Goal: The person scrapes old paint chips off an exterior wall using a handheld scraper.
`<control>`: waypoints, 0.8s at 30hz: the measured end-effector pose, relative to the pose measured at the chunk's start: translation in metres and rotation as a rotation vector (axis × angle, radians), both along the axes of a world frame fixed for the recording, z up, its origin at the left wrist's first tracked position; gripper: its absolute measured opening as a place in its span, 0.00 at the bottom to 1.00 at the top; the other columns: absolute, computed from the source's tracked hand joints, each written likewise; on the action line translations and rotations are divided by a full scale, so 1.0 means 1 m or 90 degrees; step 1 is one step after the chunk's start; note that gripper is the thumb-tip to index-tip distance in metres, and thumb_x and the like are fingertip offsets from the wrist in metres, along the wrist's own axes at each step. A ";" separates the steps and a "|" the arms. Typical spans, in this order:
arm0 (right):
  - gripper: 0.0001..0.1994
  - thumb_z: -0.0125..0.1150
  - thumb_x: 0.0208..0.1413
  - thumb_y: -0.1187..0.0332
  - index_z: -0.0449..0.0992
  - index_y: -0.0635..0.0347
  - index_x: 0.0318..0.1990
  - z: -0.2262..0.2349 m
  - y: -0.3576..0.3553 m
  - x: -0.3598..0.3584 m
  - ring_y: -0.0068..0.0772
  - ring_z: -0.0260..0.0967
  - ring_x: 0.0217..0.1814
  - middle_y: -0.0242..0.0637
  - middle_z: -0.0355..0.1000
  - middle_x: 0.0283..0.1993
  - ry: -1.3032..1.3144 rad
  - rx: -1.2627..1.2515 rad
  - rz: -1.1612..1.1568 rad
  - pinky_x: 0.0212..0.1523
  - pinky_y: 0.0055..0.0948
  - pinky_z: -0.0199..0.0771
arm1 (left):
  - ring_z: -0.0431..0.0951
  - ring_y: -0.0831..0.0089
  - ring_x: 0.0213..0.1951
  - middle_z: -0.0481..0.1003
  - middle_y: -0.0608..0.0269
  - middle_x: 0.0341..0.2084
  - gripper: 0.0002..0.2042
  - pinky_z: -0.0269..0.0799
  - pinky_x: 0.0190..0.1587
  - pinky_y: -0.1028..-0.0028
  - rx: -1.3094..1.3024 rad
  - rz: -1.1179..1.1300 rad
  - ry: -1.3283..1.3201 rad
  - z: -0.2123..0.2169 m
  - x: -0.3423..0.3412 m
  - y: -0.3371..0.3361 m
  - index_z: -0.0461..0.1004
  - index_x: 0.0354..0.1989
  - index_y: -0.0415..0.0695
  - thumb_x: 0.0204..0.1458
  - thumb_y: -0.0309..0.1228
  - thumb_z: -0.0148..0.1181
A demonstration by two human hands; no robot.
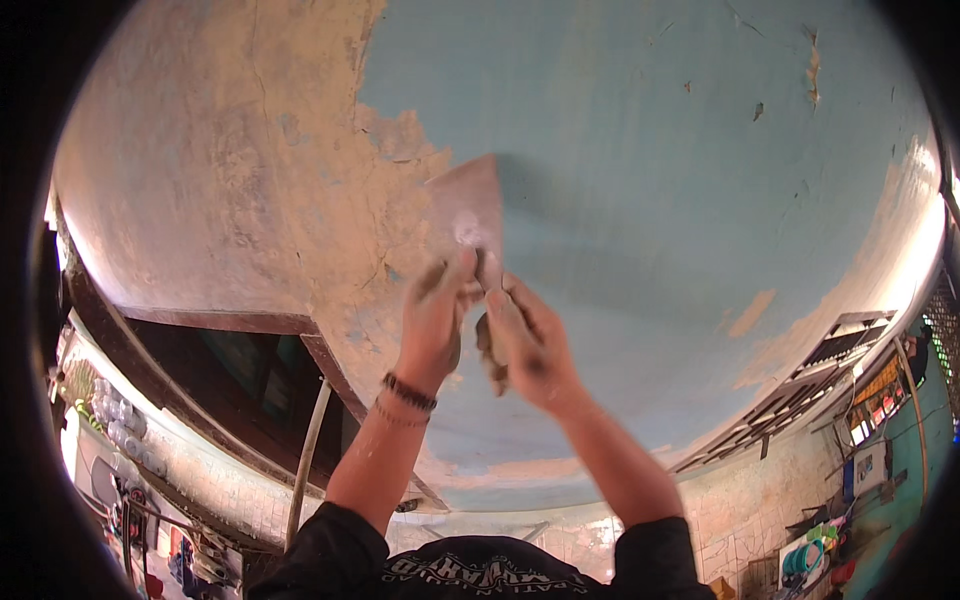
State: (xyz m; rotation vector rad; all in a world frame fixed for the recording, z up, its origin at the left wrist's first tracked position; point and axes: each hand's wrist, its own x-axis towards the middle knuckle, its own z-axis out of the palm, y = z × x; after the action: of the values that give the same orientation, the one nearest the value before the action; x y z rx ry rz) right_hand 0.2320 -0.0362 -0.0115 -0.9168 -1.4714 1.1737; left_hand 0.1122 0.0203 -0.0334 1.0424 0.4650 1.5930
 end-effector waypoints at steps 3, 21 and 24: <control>0.15 0.43 0.67 0.60 0.68 0.62 0.49 -0.042 0.018 -0.037 0.16 0.61 0.22 0.31 0.65 0.27 0.254 0.080 -0.057 0.19 0.20 0.63 | 0.73 0.81 0.37 0.73 0.65 0.34 0.13 0.71 0.40 0.79 -0.036 -0.041 0.086 -0.021 -0.010 -0.032 0.70 0.46 0.37 0.61 0.35 0.52; 0.09 0.53 0.62 0.67 0.68 0.60 0.45 0.029 0.091 -0.110 0.24 0.71 0.33 0.31 0.72 0.35 0.582 0.167 0.031 0.31 0.28 0.73 | 0.60 0.87 0.11 0.68 0.70 0.13 0.15 0.55 0.13 0.83 -0.005 0.227 0.335 0.018 -0.088 -0.063 0.73 0.39 0.36 0.61 0.38 0.52; 0.07 0.52 0.62 0.66 0.66 0.58 0.43 0.037 0.077 -0.115 0.25 0.70 0.25 0.32 0.71 0.30 0.617 0.160 -0.019 0.22 0.27 0.71 | 0.60 0.88 0.12 0.67 0.71 0.13 0.14 0.53 0.14 0.84 0.004 0.208 0.296 0.019 -0.085 -0.060 0.73 0.39 0.36 0.61 0.37 0.53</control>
State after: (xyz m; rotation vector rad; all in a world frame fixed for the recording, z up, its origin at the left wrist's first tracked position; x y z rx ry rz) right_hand 0.1175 0.0405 0.0252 -0.1196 -0.7673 1.1299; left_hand 0.0272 -0.0401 -0.0145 1.4008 0.9866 1.6276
